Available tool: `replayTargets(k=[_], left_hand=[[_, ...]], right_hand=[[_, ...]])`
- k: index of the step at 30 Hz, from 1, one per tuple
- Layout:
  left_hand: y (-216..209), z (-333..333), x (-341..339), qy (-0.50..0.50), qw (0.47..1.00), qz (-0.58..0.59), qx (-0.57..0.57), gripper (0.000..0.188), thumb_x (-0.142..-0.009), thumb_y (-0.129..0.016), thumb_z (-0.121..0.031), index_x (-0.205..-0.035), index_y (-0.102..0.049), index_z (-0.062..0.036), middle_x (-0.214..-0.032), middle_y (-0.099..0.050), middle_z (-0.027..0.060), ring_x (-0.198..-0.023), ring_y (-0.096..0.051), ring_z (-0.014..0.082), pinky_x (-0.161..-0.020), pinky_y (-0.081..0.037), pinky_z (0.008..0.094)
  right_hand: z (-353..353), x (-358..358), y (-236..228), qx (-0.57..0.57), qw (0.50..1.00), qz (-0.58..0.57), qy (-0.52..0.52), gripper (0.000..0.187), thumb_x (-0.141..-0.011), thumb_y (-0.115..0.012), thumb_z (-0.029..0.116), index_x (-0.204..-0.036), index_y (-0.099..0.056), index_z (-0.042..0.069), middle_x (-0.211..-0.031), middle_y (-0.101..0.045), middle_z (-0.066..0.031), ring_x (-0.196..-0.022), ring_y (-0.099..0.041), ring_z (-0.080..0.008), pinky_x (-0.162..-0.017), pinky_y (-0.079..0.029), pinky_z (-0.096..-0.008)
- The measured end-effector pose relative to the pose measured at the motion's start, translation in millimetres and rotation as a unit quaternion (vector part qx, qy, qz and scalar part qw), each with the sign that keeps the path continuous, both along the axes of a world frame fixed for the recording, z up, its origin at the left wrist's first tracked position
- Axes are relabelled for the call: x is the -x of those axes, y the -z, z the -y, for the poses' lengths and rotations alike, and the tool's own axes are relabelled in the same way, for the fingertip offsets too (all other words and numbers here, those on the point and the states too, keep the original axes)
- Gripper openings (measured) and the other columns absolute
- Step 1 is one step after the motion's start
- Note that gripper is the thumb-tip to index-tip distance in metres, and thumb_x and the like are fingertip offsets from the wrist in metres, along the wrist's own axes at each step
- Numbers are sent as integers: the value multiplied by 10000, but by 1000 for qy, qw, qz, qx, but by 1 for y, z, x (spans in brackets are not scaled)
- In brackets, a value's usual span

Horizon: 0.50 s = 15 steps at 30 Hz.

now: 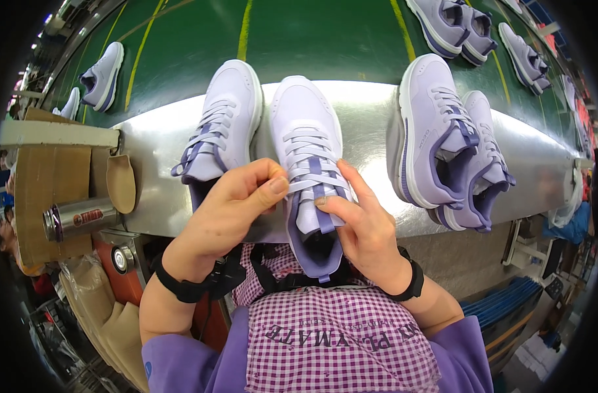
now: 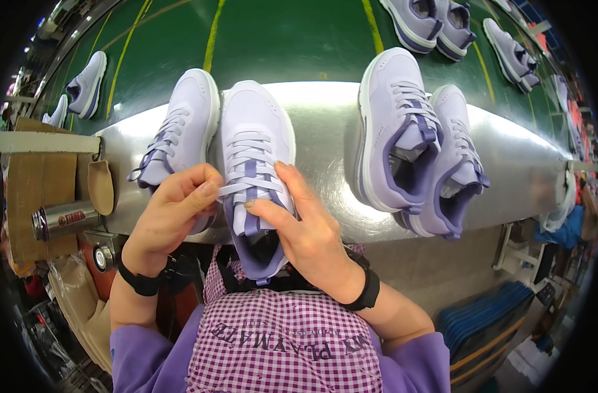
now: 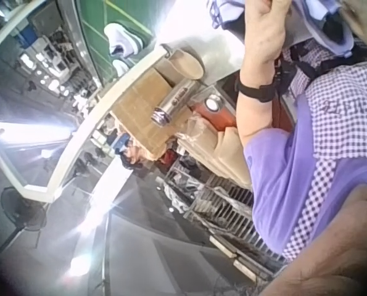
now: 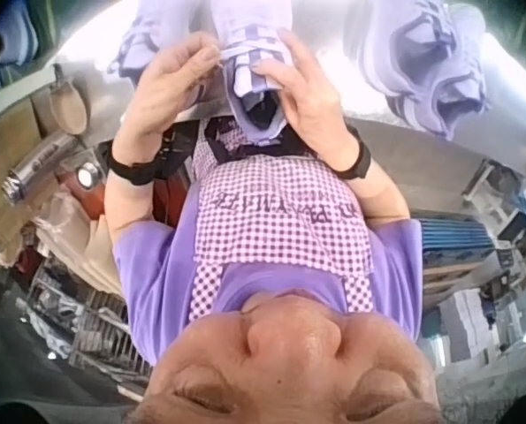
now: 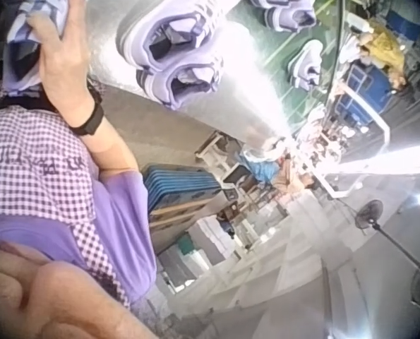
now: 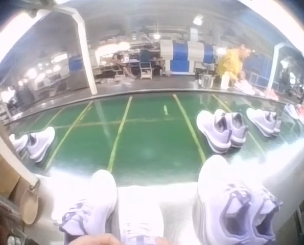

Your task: The worker is performing manual stitching and finishing work on purple and white sneakers on a production line.

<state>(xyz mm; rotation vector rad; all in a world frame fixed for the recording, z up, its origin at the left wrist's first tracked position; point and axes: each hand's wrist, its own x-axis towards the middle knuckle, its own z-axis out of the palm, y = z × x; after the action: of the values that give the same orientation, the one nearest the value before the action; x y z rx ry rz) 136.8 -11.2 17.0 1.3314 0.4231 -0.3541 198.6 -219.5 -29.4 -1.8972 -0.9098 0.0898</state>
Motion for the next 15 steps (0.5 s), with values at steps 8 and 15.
replayTargets(k=[8, 15], left_hand=[[-15, 0, -2, 69, 976, -21, -204, 257, -929, -677, -264, -947, -563, -34, -913, -531, -21, -820, -474, 59, -725, -400, 225], [-11, 18, 18, 42, 783, 313, -537, 305, -845, -712, -228, -1091, -684, -49, -1092, -632, 121, -1012, -605, 288, -849, -460, 377]], right_hand=[[-1, -1, 2, 2, 1000, 19, -5, 387, -737, -674, -50, -1074, -694, 138, -1282, -551, -264, -1113, -613, -429, -919, -538, -426], [-4, 2, 6, -16, 1000, -5, -1, 472, -705, -627, -144, -1127, -647, 67, -1288, -552, -275, -1128, -607, -428, -924, -541, -427]])
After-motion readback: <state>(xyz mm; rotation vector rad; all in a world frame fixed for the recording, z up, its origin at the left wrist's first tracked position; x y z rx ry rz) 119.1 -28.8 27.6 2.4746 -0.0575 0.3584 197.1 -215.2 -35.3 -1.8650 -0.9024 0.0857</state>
